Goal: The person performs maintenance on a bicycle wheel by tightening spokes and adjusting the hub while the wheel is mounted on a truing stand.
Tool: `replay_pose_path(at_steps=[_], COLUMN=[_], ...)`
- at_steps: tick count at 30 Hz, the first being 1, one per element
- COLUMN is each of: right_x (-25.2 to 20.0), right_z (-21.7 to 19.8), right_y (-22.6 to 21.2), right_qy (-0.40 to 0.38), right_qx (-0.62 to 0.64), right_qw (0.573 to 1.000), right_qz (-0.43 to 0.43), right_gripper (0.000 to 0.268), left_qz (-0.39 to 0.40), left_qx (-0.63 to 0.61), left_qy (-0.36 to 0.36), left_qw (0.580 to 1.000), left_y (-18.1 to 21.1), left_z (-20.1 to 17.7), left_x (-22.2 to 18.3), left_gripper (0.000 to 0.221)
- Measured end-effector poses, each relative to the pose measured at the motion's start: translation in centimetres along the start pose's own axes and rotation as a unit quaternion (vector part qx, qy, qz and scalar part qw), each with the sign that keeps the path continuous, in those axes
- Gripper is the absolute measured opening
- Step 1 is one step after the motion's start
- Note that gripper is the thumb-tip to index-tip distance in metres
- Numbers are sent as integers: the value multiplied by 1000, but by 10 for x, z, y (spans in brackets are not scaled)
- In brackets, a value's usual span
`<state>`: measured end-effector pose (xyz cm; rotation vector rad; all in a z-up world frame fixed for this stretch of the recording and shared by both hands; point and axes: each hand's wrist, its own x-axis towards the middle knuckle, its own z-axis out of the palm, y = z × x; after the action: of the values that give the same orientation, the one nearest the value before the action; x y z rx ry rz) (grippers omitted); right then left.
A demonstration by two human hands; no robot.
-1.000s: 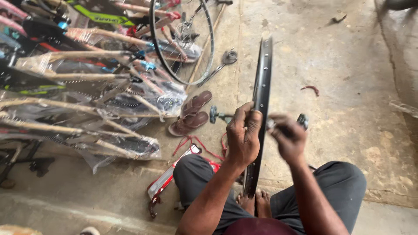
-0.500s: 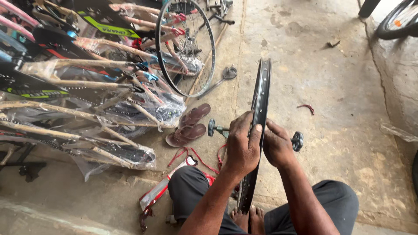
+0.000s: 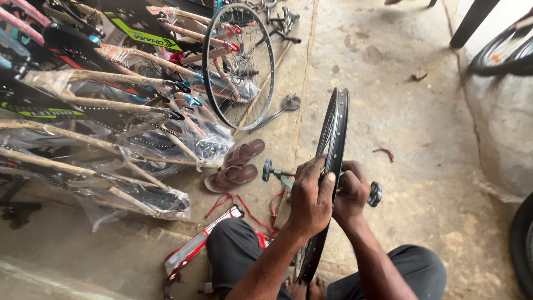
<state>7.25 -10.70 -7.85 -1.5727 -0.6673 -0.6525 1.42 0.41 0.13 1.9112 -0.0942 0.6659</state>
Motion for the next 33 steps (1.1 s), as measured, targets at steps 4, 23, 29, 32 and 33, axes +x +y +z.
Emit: replay_pose_path(at_steps=[4, 23, 29, 32, 33], right_x=[6, -12, -29, -28, -28], right_z=[-34, -19, -28, -24, -26], right_y=[12, 61, 26, 19, 19], right_qy=[-207, -306, -168, -114, -122], right_qx=[366, 169, 427, 432, 447], right_qw=[887, 927, 851, 848, 836], right_qz=[190, 135, 256, 285, 294], right_gripper=[10, 7, 47, 37, 36], left_qz=[-29, 26, -4, -33, -31], left_qx=[1, 0, -24, -59, -65], left_qy=[-35, -23, -35, -37, -33], left_qw=[999, 999, 999, 997, 997], left_y=[-2, 15, 9, 8, 8], left_z=[0, -7, -7, -8, -9], left_x=[2, 1, -1, -2, -3], left_gripper=[33, 37, 37, 40, 40])
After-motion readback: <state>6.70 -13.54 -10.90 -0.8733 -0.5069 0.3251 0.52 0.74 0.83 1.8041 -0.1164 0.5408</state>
